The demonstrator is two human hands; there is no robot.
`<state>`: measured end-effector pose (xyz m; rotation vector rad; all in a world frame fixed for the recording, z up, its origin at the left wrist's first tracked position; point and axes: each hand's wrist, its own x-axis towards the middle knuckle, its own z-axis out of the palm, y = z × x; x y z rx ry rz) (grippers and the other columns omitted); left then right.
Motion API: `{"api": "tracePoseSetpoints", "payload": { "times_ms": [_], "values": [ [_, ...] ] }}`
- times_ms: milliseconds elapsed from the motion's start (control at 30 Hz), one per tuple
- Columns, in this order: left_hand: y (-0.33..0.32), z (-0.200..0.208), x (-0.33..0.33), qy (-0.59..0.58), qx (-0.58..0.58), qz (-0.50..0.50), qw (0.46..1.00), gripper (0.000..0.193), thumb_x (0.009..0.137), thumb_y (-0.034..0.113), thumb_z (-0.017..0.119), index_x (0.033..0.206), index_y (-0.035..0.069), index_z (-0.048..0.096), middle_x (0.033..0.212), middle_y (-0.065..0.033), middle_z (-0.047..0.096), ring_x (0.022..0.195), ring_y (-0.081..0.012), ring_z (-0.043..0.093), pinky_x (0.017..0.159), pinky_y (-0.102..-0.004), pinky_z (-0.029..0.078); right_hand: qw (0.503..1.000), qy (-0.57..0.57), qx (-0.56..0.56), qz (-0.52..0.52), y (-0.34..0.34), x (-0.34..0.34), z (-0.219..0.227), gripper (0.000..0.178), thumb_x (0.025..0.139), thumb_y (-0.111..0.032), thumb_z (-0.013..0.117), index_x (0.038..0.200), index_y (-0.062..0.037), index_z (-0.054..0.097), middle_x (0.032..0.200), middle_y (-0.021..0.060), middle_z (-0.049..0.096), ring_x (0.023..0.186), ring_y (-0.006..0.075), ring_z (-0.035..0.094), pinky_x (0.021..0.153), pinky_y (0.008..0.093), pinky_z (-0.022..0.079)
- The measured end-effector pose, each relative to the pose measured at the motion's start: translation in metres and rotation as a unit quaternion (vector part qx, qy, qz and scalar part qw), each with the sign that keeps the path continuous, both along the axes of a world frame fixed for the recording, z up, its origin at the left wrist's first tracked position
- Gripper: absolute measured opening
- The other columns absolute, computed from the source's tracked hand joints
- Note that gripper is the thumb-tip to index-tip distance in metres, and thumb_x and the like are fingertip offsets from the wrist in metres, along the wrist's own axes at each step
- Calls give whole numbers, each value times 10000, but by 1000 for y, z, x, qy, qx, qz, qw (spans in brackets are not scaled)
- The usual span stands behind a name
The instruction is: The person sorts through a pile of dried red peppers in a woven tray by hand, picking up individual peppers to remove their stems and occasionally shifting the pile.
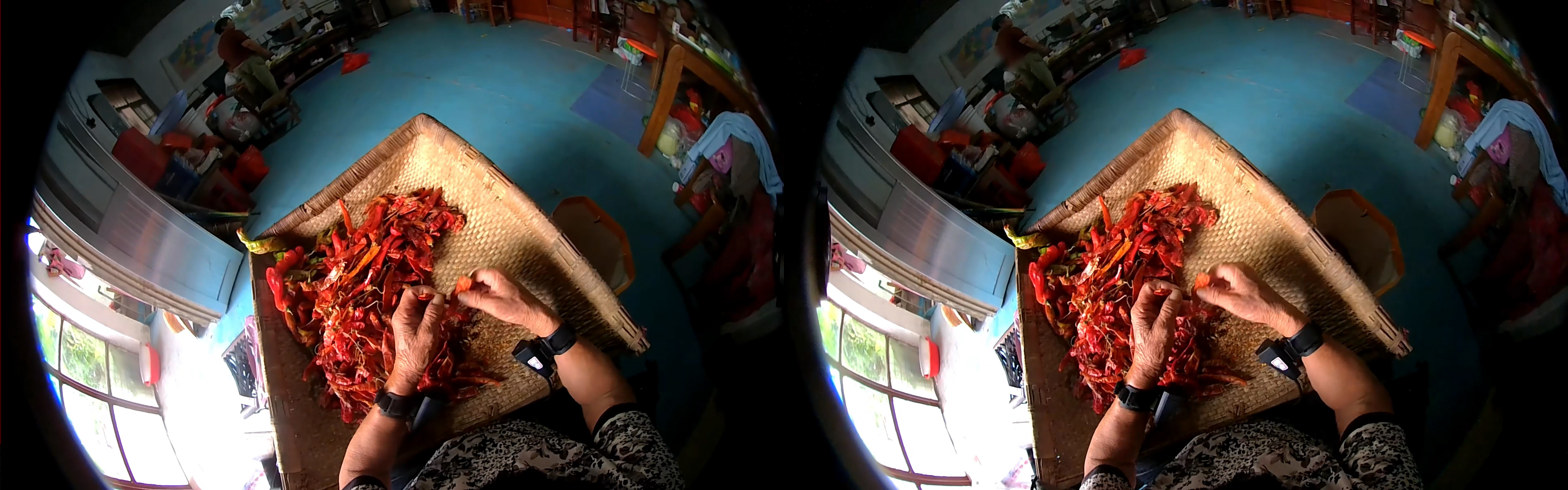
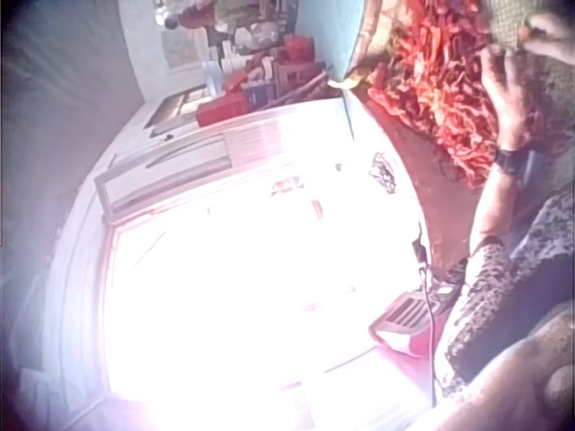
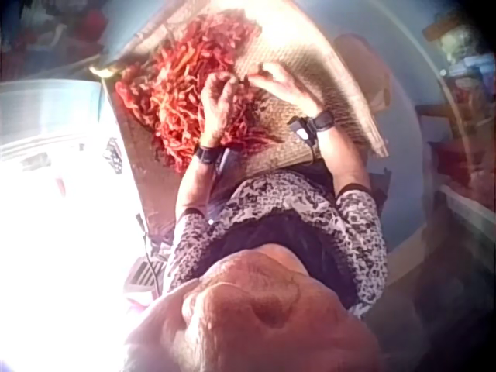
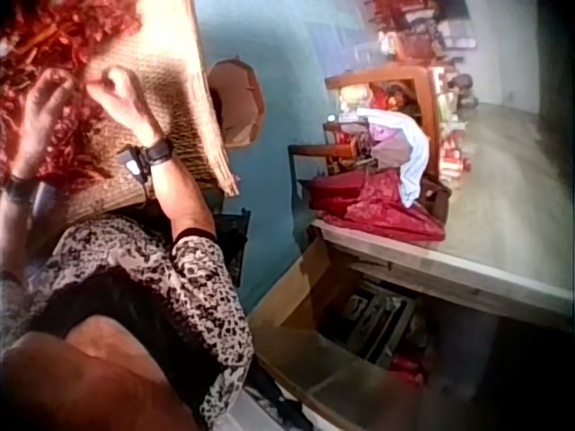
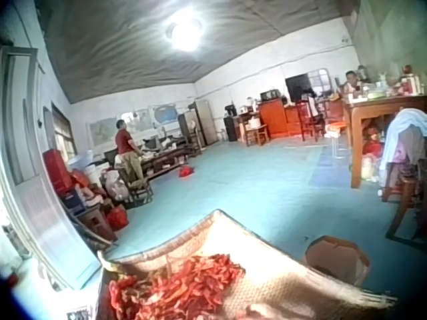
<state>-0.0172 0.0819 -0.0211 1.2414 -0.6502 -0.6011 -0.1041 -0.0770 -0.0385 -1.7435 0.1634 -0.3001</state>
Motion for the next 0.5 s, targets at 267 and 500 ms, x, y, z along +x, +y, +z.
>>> {"api": "tracePoseSetpoints", "payload": {
  "times_ms": [267,500],
  "values": [
    [5,-10,2,-418,253,-24,872,340,805,82,663,1108,-7,540,917,-163,606,816,-298,616,719,-374,494,968,-51,239,-66,-9,-6,11,186,895,-255,609,923,-71,594,780,-7,602,616,43,513,527,183,421],
    [1,-8,23,-608,254,41,751,379,751,59,606,1120,49,524,1120,-145,497,996,-319,478,815,-401,445,924,-170,314,-137,-39,-18,15,148,893,-216,612,954,-82,628,794,3,629,614,42,518,499,186,430]
  ]
}}
